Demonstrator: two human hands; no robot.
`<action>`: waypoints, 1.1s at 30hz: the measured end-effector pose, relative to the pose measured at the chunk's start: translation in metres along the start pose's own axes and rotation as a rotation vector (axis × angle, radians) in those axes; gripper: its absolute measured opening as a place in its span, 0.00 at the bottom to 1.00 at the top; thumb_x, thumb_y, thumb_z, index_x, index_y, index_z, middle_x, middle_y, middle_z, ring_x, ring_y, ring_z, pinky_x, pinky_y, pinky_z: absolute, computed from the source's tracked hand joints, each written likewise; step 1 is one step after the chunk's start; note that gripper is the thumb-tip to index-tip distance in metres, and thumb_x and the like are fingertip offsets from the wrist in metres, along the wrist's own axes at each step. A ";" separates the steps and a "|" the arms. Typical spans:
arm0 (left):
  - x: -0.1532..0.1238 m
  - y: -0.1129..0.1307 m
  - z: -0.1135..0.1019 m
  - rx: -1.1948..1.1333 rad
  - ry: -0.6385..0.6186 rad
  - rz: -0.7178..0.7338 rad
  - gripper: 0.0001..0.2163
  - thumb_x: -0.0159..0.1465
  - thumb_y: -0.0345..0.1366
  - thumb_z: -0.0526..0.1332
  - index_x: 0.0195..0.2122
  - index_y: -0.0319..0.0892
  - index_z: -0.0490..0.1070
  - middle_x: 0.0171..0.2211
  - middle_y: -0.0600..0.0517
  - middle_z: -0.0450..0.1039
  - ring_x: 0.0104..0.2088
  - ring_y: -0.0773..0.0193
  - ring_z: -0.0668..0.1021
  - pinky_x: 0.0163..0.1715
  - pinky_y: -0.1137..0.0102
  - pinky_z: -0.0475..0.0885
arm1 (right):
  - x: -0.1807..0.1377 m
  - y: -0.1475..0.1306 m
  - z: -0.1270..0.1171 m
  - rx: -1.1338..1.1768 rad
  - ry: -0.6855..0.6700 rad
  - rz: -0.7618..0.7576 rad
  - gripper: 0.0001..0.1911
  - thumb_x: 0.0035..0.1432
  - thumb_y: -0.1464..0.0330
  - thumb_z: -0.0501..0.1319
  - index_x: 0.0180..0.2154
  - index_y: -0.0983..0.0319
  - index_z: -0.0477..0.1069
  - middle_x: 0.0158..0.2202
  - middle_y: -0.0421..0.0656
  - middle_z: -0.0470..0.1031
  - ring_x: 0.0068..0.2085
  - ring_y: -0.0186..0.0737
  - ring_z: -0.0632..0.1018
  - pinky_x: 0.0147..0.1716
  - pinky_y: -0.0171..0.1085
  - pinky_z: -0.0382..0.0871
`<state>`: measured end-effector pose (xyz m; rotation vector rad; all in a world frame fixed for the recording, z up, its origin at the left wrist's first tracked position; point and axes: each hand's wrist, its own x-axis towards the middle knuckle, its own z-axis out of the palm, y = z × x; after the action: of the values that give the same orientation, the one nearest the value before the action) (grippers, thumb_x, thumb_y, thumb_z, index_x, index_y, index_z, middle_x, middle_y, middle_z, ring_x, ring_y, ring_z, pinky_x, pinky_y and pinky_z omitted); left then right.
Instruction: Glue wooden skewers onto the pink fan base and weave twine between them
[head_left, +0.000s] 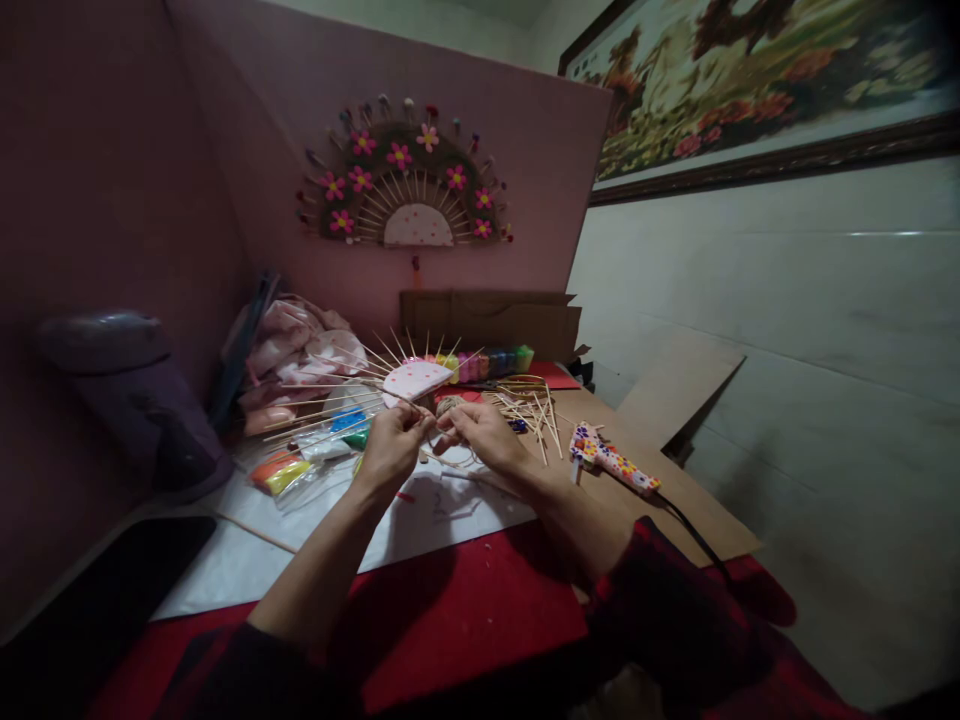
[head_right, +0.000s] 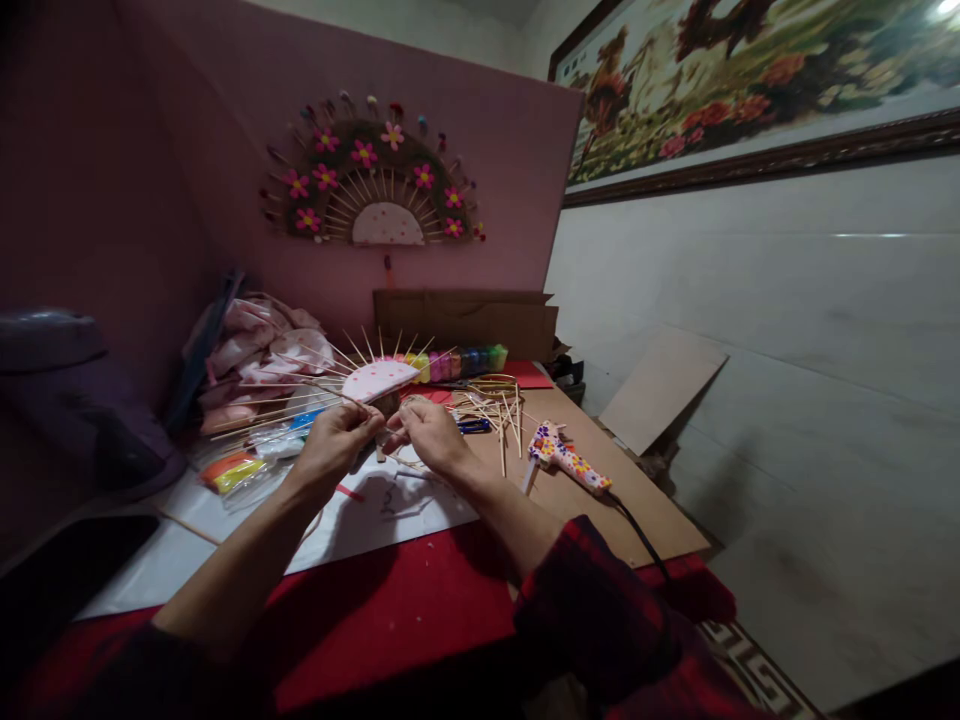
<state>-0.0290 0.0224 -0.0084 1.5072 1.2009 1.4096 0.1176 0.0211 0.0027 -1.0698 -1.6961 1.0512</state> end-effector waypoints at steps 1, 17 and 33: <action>-0.001 0.002 0.000 -0.011 0.000 -0.008 0.10 0.49 0.42 0.65 0.23 0.40 0.70 0.15 0.56 0.64 0.17 0.69 0.65 0.18 0.74 0.58 | 0.000 0.000 0.000 0.120 -0.057 0.087 0.13 0.62 0.68 0.52 0.30 0.64 0.72 0.19 0.40 0.74 0.22 0.32 0.71 0.22 0.30 0.59; -0.004 0.009 0.001 -0.036 -0.014 -0.090 0.12 0.44 0.43 0.65 0.23 0.40 0.70 0.15 0.55 0.65 0.17 0.70 0.64 0.16 0.74 0.55 | 0.000 0.006 0.000 -0.170 0.087 -0.193 0.06 0.51 0.70 0.65 0.23 0.62 0.73 0.29 0.41 0.73 0.33 0.35 0.72 0.34 0.36 0.64; -0.006 0.006 0.003 0.325 0.086 0.137 0.03 0.48 0.30 0.59 0.21 0.42 0.72 0.22 0.52 0.72 0.26 0.63 0.72 0.28 0.71 0.62 | -0.006 -0.002 0.007 -0.163 0.127 -0.127 0.07 0.49 0.71 0.59 0.21 0.61 0.66 0.20 0.38 0.71 0.19 0.31 0.70 0.17 0.31 0.58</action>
<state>-0.0251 0.0157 -0.0051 1.7937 1.4580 1.4314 0.1122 0.0132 0.0014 -1.0919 -1.7447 0.7598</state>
